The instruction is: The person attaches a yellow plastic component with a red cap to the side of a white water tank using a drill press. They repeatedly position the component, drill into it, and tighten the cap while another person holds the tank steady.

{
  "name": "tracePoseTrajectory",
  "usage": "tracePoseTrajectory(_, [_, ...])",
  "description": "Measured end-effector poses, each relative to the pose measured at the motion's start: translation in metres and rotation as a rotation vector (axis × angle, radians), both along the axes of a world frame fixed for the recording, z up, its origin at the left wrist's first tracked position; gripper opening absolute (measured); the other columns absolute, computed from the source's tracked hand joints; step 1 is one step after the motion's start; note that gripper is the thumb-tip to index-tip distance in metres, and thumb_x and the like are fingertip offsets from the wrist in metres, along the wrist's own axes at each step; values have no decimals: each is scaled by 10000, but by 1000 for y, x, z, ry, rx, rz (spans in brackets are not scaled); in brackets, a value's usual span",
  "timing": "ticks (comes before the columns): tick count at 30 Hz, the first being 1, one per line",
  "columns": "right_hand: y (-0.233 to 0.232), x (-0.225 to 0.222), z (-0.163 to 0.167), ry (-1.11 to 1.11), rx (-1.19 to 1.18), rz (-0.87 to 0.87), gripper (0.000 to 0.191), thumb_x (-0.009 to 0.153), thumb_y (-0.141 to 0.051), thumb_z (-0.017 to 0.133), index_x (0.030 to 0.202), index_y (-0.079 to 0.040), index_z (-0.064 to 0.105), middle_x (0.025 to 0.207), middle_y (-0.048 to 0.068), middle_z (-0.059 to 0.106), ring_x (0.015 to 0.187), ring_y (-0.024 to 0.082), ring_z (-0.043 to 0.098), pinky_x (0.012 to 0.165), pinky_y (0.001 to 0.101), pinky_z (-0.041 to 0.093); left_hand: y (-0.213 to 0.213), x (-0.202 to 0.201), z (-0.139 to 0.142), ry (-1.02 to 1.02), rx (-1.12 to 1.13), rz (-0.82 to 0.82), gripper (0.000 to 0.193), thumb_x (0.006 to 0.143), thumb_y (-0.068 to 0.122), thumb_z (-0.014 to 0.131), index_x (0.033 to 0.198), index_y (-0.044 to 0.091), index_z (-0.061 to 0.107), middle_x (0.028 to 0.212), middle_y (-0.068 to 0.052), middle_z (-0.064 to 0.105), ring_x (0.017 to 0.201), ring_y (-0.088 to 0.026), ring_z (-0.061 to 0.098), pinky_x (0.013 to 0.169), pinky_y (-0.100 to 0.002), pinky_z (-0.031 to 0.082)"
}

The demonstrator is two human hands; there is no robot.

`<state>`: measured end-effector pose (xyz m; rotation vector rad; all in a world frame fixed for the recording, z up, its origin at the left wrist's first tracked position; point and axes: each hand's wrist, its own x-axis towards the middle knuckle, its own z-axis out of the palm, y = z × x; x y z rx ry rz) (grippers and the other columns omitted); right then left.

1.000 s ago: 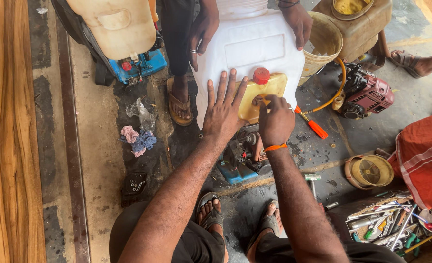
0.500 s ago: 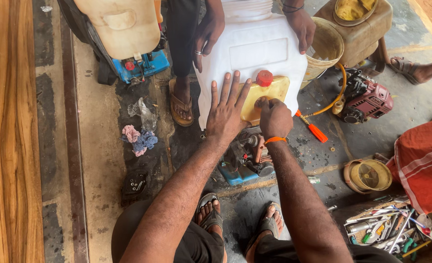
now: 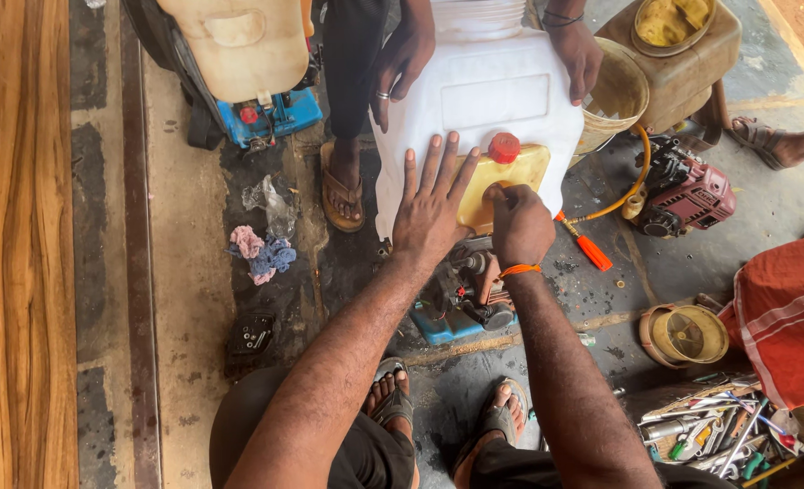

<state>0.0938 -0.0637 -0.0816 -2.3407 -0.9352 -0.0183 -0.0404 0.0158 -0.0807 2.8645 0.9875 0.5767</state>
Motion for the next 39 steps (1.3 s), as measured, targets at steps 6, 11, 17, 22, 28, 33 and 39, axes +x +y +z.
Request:
tracePoseTrajectory(6, [1, 2, 1, 57, -105, -84, 356, 1009, -441, 661, 1001, -107, 786, 881, 155, 756, 830, 351, 720, 758, 467, 544, 1, -1, -1, -9, 9, -5, 1367, 619, 624, 891, 1648, 170, 114, 1706, -228, 83, 1587, -398, 69, 1284, -634, 32])
tracePoseTrajectory(11, [-11, 2, 0, -158, 14, 55, 271, 975, -349, 721, 1048, -87, 727, 947, 97, 739, 839, 311, 712, 701, 459, 538, 1, -1, 0, 18, -4, -3, 1377, 616, 627, 888, 1650, 169, 103, 1710, -226, 76, 1589, -397, 64, 1285, -628, 29])
tracePoseTrajectory(17, [-15, 1, -4, -453, -28, 231, 140, 957, -244, 729, 1070, -168, 762, 1010, 64, 702, 960, 289, 671, 800, 430, 524, 1, -2, 2, -4, -9, 1, 1359, 612, 634, 879, 1648, 184, 123, 1707, -216, 82, 1585, -389, 62, 1286, -627, 29])
tracePoseTrajectory(22, [-4, 4, 1, -319, 57, 252, 117, 974, -242, 718, 958, -158, 798, 944, 75, 736, 898, 293, 692, 796, 430, 539, 2, 0, 4, 31, -5, 7, 1319, 628, 625, 878, 1643, 155, 179, 1708, -207, 84, 1586, -385, 61, 1285, -631, 27])
tracePoseTrajectory(28, [20, 4, 2, 254, 50, -125, 267, 884, -353, 752, 896, -93, 810, 778, 88, 762, 721, 233, 745, 713, 382, 560, 7, 3, -3, -11, -10, 12, 1253, 666, 565, 886, 1634, 144, 209, 1709, -203, 89, 1588, -376, 64, 1285, -632, 22])
tracePoseTrajectory(33, [29, 4, -5, 449, 90, -250, 312, 876, -364, 741, 852, -65, 824, 774, 80, 777, 739, 204, 746, 735, 363, 560, 9, 4, -5, 112, 136, 87, 1201, 704, 462, 892, 1639, 154, 205, 1700, -206, 80, 1574, -373, 63, 1263, -625, 26])
tracePoseTrajectory(39, [10, 13, -8, 349, 26, -38, 301, 930, -352, 676, 983, -86, 806, 822, 72, 782, 755, 210, 756, 754, 372, 559, 5, 0, 6, 57, -63, 20, 1296, 648, 604, 864, 1642, 147, 169, 1714, -189, 68, 1589, -367, 54, 1285, -617, 25])
